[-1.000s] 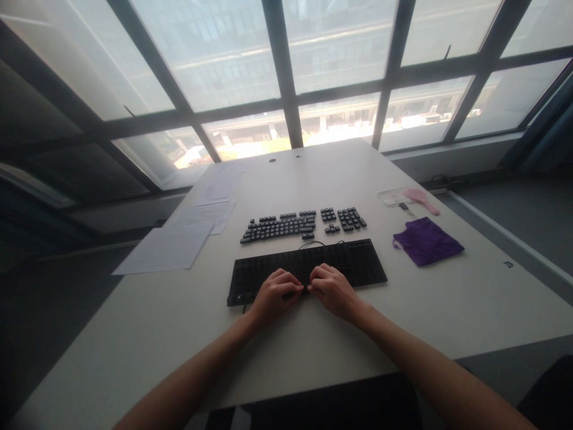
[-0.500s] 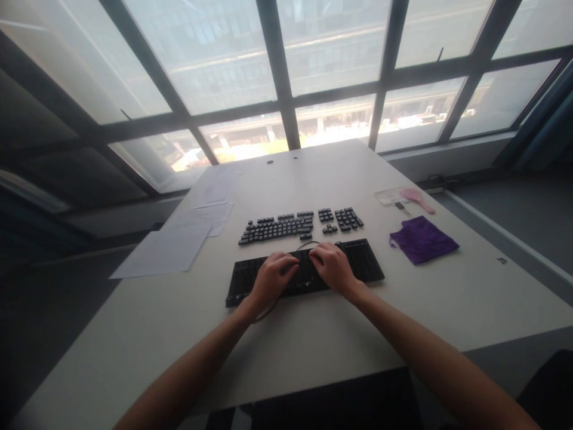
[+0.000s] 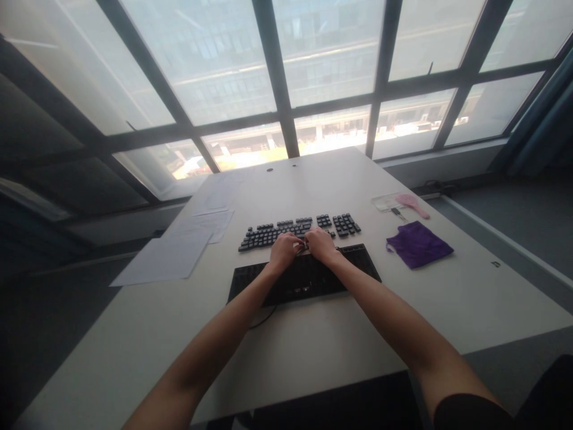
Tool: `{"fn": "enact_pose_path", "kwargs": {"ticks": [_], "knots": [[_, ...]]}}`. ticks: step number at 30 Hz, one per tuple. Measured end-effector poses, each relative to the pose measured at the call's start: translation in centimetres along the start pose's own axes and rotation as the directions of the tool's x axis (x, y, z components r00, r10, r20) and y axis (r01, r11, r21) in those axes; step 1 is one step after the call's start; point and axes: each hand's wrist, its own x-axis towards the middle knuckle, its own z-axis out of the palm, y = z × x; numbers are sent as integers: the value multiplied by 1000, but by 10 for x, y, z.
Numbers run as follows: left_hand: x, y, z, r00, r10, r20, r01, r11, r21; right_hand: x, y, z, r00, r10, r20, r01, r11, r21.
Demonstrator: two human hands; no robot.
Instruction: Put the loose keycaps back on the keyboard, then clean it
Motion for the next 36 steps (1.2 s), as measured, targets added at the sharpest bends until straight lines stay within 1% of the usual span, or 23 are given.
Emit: {"fn": "enact_pose_path", "kwargs": {"ticks": [4,7,9,11,13,16,19,23,29,36], "knots": [[2,0,-5,999,-36,26,38,998,-58,3,2,-3,1000,2,-6,-2,999,35],[-8,5,-15,998,-52,26,55,992,-113,-9,4,-11,998,11,-61,-7,997,79],[-24,12,-22,999,-37,26,41,983,-177,-29,8,-15,989,4,-146,24,981,194],[-46,21,-28,1000,14,24,-6,961,-278,-57,11,-18,974,-12,-228,97,927,364],[-69,31,-29,998,66,4,-61,949,-308,-88,15,-19,970,-43,-239,157,863,480],[-96,42,-24,989,146,16,-132,930,-342,-126,18,-21,968,-95,-232,210,811,546],[-107,44,-15,978,207,23,-186,916,-355,-145,16,-22,958,-129,-255,250,808,533],[-111,42,-8,972,231,40,-201,910,-363,-151,11,-19,948,-174,-267,292,813,504],[-115,42,-11,974,222,37,-189,899,-395,-151,11,-12,945,-197,-261,302,829,470],[-116,40,-11,975,221,22,-191,886,-422,-152,11,-10,941,-212,-263,314,838,446]]}}
